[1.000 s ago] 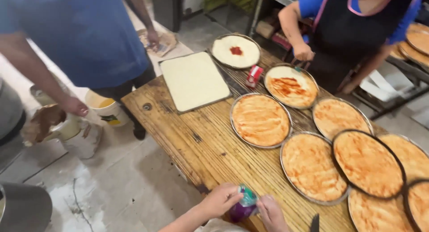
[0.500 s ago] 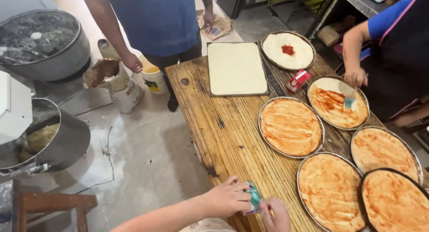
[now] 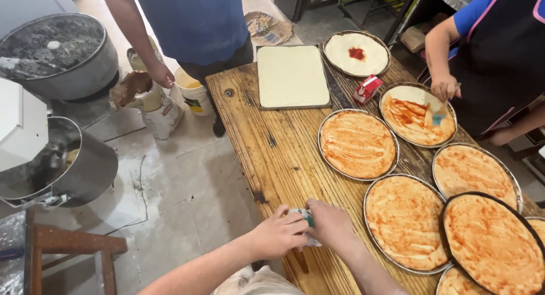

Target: Preparing a baking tray by greasing it with a spatula after weighing out ingredients on a scale.

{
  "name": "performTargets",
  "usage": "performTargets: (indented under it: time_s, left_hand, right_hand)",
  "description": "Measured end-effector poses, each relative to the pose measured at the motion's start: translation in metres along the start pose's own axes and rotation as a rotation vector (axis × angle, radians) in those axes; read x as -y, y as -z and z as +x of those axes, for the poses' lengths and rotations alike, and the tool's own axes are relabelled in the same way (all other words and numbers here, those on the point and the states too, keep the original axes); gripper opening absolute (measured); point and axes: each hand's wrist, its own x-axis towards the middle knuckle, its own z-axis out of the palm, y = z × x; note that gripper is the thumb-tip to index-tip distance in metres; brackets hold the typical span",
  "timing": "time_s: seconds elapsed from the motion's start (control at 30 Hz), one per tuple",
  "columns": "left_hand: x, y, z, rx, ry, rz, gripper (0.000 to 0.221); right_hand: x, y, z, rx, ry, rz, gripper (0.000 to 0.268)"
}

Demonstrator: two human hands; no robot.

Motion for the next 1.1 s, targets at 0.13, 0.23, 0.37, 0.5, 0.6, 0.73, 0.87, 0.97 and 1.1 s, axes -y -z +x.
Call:
performTargets:
  time_s: [0.13,0.23,0.37,0.5,0.6,0.73,0.87,0.97,1.1]
  left_hand:
    - [-0.006,0.002,-0.001,0.029,0.029,-0.018,0.014]
    - [-0.01,0.008,-0.002,0.023,0.046,-0.005,0.015]
    - [-0.009,0.01,-0.009,0.085,0.079,-0.017,0.012]
    - [-0.004,0.016,-0.02,0.135,0.117,-0.087,0.01]
    - [0.001,0.015,-0.023,0.11,0.234,-0.237,0.011]
    - [-0.011,-0.037,-0.041,0.186,0.73,-0.46,0.054]
    - [-0.006,-0.099,-0.062,-0.231,0.779,-0.743,0.128]
    - [-0.007,-0.096,-0.052,-0.183,0.934,-0.891,0.124]
    - [0.006,-0.085,-0.051,-0.16,0.89,-0.891,0.107]
  right_hand:
    - [0.006,0.013,-0.003,0.104,-0.004,-0.028,0.02]
    - [-0.004,0.015,0.001,0.039,-0.07,0.021,0.036]
    - [-0.023,0.004,0.014,-0.087,-0.045,0.156,0.026]
    - [-0.022,0.018,0.005,-0.119,-0.056,0.265,0.021]
    - [-0.022,0.016,0.004,-0.122,-0.061,0.292,0.02]
    - [-0.02,0.015,-0.009,-0.095,-0.146,0.521,0.018]
    - [-0.038,-0.028,0.003,-0.286,-0.112,0.77,0.012]
    - [-0.037,-0.046,0.014,-0.279,-0.177,0.843,0.012]
    - [-0.019,-0.038,0.014,-0.289,-0.29,0.895,0.008]
